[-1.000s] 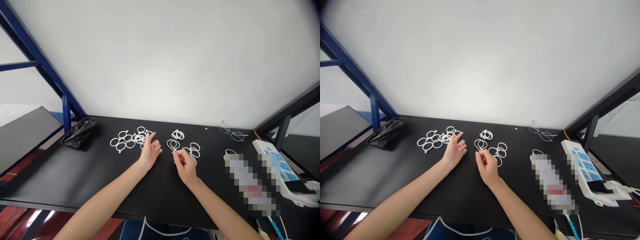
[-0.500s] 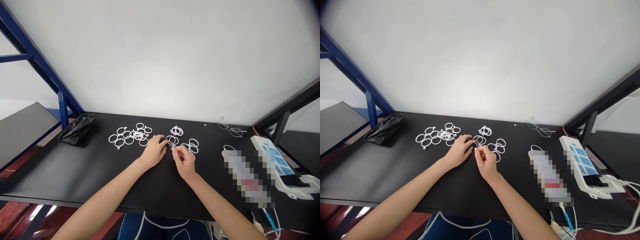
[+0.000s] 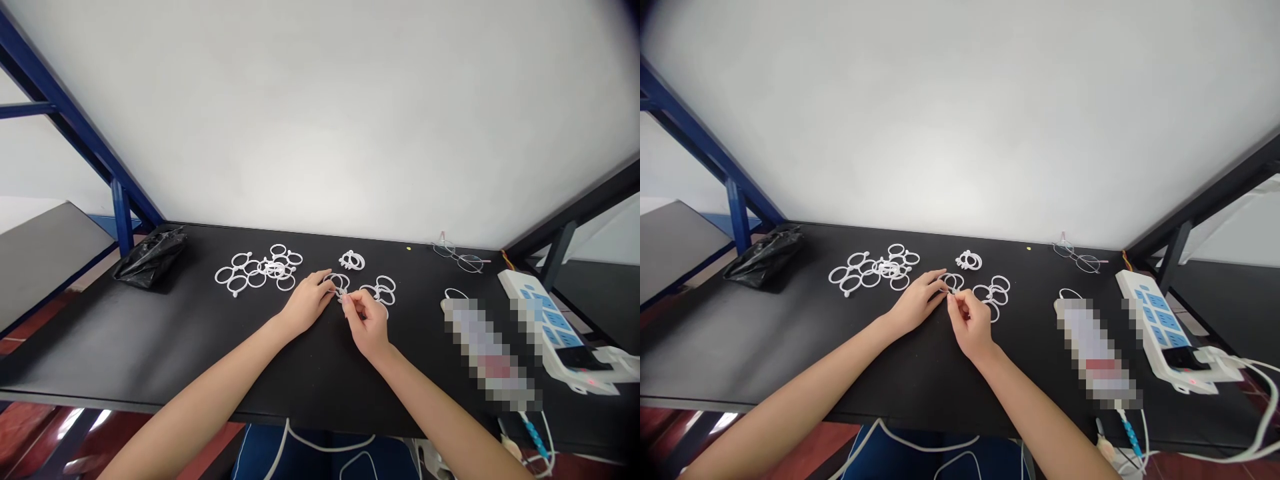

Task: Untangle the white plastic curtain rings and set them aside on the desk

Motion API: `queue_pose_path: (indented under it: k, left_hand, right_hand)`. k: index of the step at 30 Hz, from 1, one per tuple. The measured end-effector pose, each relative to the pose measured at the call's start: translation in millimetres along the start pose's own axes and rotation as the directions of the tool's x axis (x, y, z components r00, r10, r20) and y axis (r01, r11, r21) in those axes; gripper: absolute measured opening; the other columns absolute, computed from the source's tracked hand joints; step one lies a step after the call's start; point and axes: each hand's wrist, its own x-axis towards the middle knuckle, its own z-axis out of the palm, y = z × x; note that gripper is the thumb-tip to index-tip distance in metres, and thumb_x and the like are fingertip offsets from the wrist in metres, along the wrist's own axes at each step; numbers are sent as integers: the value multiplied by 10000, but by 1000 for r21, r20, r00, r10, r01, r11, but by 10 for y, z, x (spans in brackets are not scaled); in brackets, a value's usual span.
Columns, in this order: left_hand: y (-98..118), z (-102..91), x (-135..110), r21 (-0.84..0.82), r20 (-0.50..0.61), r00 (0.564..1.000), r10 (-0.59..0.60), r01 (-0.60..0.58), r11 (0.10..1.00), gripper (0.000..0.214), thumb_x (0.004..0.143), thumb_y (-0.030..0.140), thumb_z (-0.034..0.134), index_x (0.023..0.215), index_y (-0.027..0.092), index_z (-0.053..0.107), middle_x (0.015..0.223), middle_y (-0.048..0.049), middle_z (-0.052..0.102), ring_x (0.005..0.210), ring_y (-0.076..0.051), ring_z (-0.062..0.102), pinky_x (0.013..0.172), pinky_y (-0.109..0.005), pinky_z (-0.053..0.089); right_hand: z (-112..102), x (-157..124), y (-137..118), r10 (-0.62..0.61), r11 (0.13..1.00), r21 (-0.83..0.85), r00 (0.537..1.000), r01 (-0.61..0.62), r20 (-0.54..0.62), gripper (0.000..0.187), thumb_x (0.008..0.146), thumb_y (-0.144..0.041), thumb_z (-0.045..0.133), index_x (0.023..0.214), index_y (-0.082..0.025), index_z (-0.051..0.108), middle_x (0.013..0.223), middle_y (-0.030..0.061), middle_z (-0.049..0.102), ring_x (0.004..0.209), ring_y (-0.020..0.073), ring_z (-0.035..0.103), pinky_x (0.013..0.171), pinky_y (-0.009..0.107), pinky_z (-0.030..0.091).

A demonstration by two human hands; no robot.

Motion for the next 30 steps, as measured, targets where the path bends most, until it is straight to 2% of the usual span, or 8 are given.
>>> queue_pose_path:
  k: [4, 7, 11, 16, 18, 20, 25, 30]
  left_hand:
    - [10, -16, -6, -159, -81, 996, 31, -43, 986, 115, 944, 196, 478, 883, 168, 571, 1464, -172, 432, 1175, -232, 603, 939, -391, 536]
    - [37, -40, -8, -226, -142, 988, 61, -93, 970, 106, 938, 199, 496, 852, 174, 553, 1453, -165, 453, 1147, -219, 622, 910, -368, 551]
    - [56, -50, -8, -212, -178, 979, 101, -139, 967, 107, 930, 196, 515, 834, 178, 560, 1374, -151, 534, 1082, -206, 647, 853, -347, 564]
    - [80, -60, 0, -103, -310, 941, 134, -174, 979, 82, 918, 210, 546, 847, 182, 578, 1322, -137, 589, 1033, -215, 661, 833, -369, 551]
    - [98, -76, 1, -72, -359, 925, 126, -162, 984, 32, 910, 213, 563, 902, 187, 580, 1305, -135, 606, 1046, -221, 659, 834, -371, 545]
    - [115, -93, 0, -67, -400, 910, 107, -145, 987, 98, 900, 220, 584, 994, 194, 569, 1285, -130, 623, 1038, -217, 664, 835, -369, 543]
    - [139, -124, -2, -68, -462, 880, 109, -157, 985, 388, 899, 232, 595, 1271, 220, 484, 1264, -121, 631, 850, -154, 687, 831, -351, 546]
    - [157, -134, 5, -27, -488, 856, 172, -211, 977, 421, 902, 234, 595, 1312, 229, 498, 1253, -123, 629, 831, -150, 680, 818, -334, 546]
  right_hand:
    - [0, 1, 4, -7, 1000, 5, 1000, 7, -13, 210, 926, -224, 524, 722, -196, 484, 517, -76, 401, 427, 65, 356, 450, 218, 299]
    - [-2, 9, -4, -14, 1000, 13, 1000, 14, -18, 214, 929, -222, 519, 720, -198, 479, 518, -75, 405, 426, 65, 356, 450, 220, 300]
    - [-6, 18, -15, -14, 1000, 11, 1000, 14, -19, 221, 930, -221, 516, 714, -199, 476, 521, -71, 417, 428, 66, 365, 453, 221, 308]
    - [1, 8, -17, 16, 1000, 22, 999, -15, -51, 190, 914, -234, 542, 736, -206, 482, 541, -64, 449, 435, 75, 415, 452, 221, 336]
    - [11, 10, -24, 48, 999, 26, 994, -46, -99, 139, 890, -239, 577, 786, -210, 490, 576, -59, 494, 436, 78, 443, 448, 221, 355]
    - [20, 18, -34, 83, 996, 33, 988, -79, -127, 108, 864, -235, 608, 885, -213, 504, 627, -52, 546, 436, 79, 467, 454, 224, 385]
    - [28, 45, -40, 103, 995, 7, 988, -103, -112, 337, 829, -217, 630, 1143, -214, 507, 674, -62, 554, 410, 66, 443, 468, 233, 419]
    - [31, 50, -19, 103, 995, -13, 993, -104, -61, 406, 826, -242, 641, 1213, -224, 520, 683, -65, 543, 406, 57, 420, 455, 226, 417]
